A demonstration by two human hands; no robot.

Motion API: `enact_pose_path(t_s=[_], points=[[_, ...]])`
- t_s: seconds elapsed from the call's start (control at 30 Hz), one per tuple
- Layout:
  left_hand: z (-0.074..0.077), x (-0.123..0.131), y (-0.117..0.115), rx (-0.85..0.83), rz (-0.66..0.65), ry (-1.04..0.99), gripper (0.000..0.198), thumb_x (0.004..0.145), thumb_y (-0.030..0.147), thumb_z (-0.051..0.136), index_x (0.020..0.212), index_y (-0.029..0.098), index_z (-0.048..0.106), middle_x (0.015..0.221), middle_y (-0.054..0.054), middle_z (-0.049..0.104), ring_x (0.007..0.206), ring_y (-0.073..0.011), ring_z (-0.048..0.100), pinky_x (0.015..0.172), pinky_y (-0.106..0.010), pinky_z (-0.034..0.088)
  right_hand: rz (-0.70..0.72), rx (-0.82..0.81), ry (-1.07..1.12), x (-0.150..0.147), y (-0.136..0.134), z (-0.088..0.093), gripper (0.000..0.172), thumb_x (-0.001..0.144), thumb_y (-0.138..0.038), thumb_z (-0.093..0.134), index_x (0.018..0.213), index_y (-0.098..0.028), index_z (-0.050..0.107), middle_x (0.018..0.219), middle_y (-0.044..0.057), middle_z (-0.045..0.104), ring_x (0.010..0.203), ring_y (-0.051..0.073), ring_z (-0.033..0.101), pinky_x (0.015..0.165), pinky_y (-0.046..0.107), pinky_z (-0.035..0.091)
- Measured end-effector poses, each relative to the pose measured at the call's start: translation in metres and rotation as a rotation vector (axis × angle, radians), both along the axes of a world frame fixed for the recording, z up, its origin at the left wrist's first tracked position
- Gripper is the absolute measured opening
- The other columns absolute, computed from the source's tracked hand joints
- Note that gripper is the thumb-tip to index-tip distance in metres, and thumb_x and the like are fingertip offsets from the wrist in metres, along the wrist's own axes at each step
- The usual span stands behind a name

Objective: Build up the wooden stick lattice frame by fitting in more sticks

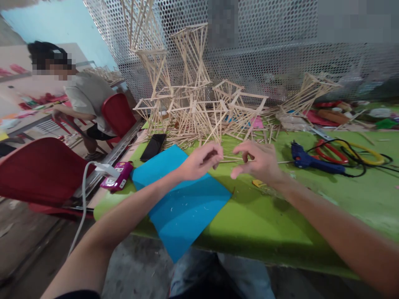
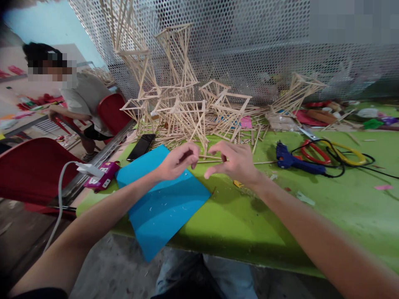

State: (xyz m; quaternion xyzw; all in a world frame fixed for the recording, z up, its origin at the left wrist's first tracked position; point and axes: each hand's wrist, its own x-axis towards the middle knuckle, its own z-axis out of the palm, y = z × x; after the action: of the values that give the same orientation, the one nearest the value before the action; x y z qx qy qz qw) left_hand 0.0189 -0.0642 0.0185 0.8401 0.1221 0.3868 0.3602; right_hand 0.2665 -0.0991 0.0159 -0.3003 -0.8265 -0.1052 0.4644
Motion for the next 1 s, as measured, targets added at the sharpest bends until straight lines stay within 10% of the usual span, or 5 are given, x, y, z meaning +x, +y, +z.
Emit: enact_pose_path(t_s=[0.37,1.0], points=[[-0.008,-0.007,0.016,0.184,0.37,-0.248,0.023,0.101,0.041,0.066,0.102,0.019,0.059,0.098,-0.006,0.072,0.076,-0.0092,0.065,0.066,-0.021,0.054,0.627,-0.874,0.409,-0.013,-0.009,-0.009,0.086,0.089,-0.089,0.046,0.147,-0.029,0.064,0.122,0.013,0.062,0.072,0.015,0.058,0.05,0.027,0.043],[0.0,-0.024,0.034,0.93,0.35,0.101,0.014,0.098,0.019,0.066,0.11,0.02,0.073,0.1,-0.006,0.078,0.092,-0.0153,0.074,0.084,-0.029,0.061,0.4,-0.552,-0.075,-0.01,-0.004,-0.007,0.091,0.096,-0.084,0.041,0.161,-0.022,0.047,0.128,0.014,0.068,0.075,0.014,0.057,0.061,0.029,0.048]])
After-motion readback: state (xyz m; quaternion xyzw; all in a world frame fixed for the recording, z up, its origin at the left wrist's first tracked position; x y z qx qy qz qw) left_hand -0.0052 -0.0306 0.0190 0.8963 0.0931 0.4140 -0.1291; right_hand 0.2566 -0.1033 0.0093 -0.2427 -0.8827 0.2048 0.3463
